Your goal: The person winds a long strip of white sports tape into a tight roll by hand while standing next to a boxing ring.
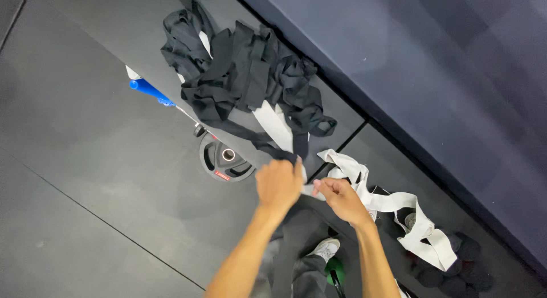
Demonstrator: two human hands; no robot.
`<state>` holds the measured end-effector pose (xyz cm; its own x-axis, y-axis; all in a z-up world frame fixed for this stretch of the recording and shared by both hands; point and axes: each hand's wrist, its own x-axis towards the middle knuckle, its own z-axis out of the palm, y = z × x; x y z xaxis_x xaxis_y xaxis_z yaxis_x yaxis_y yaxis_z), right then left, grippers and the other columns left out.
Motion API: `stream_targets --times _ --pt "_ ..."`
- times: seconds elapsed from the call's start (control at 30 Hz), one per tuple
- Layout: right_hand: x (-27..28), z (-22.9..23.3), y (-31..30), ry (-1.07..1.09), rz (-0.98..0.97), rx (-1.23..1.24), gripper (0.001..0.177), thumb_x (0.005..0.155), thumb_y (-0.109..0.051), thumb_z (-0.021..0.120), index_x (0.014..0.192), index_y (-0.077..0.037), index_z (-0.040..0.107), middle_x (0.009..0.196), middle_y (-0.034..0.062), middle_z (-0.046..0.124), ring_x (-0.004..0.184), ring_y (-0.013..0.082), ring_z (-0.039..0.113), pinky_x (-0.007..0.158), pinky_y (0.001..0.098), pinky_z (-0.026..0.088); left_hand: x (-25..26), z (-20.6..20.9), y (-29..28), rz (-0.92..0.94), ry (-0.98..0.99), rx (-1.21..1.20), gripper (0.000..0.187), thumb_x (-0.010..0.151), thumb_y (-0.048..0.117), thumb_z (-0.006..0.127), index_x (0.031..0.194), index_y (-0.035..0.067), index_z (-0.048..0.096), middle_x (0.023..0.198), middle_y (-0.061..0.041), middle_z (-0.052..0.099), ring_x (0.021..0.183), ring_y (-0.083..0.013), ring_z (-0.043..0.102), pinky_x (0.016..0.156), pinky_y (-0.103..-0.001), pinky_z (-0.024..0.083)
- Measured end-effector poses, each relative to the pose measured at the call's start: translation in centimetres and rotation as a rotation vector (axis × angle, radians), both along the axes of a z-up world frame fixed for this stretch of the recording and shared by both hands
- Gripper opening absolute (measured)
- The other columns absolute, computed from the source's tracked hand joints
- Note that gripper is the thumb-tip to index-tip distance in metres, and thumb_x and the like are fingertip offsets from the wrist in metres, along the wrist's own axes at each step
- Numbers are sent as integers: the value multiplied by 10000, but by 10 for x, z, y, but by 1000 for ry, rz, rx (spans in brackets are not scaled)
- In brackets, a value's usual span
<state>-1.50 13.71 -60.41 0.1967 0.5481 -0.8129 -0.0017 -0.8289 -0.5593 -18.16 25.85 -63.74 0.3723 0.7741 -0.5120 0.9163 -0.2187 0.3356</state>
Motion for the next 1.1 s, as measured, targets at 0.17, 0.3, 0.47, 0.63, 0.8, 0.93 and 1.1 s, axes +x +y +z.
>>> stream_targets --times 0.17,0.3,0.47,0.63,0.8,0.93,1.1 --pt "-2 -69 3 -145 -113 109 326 1187 -356 620 1016 -129 780 696 83 727 725 243 747 749 396 600 12 18 67 -90 -74 -43 708 1188 587 489 897 70 876 850 -213 847 869 -467 875 788 -546 676" --pt "16 -123 65 -710 -67 458 188 1200 -197 743 1365 -111 768 1108 144 716 1099 396 769 984 508 613 21 -3 78 222 -385 -149 580 1166 481 660 1020 -50 841 912 -320 827 931 -543 856 804 -577 675" --pt "15 -74 159 -532 76 343 1112 1006 -212 973 1879 -127 289 1662 323 496 1519 603 601 1323 684 513 23 -33 37 699 -763 -485 806 1116 503 784 1489 -179 572 1256 -370 820 1216 -413 832 1032 -525 648" --pt "44 -144 174 -719 272 173 308 1049 -233 900 1352 -205 858 1183 111 862 1167 408 863 953 512 736 -3 -81 -13 790 -946 -505 488 1123 356 888 1322 16 600 1181 -211 857 1108 -213 774 898 -358 618" --pt "46 -54 241 -588 65 277 157 992 -313 805 852 -243 821 699 63 674 759 352 779 712 539 595 1 -62 -41 781 -679 -479 343 1157 442 777 1253 160 608 1480 -339 804 1512 -526 680 1279 -598 525" --pt "-9 73 332 -345 84 535 273 1094 -147 679 872 -151 520 864 -92 543 848 87 506 772 323 453 17 -78 -81 794 -775 -383 232 1133 382 766 1195 192 648 1186 -42 900 1230 -258 909 1039 -395 641" --pt "-25 40 356 39 31 629 743 1125 -429 635 1821 -322 398 1637 78 770 1313 275 907 1045 404 736 23 -50 -73 579 -748 -473 141 1153 257 671 1262 240 582 933 17 850 838 -298 823 896 -464 571"
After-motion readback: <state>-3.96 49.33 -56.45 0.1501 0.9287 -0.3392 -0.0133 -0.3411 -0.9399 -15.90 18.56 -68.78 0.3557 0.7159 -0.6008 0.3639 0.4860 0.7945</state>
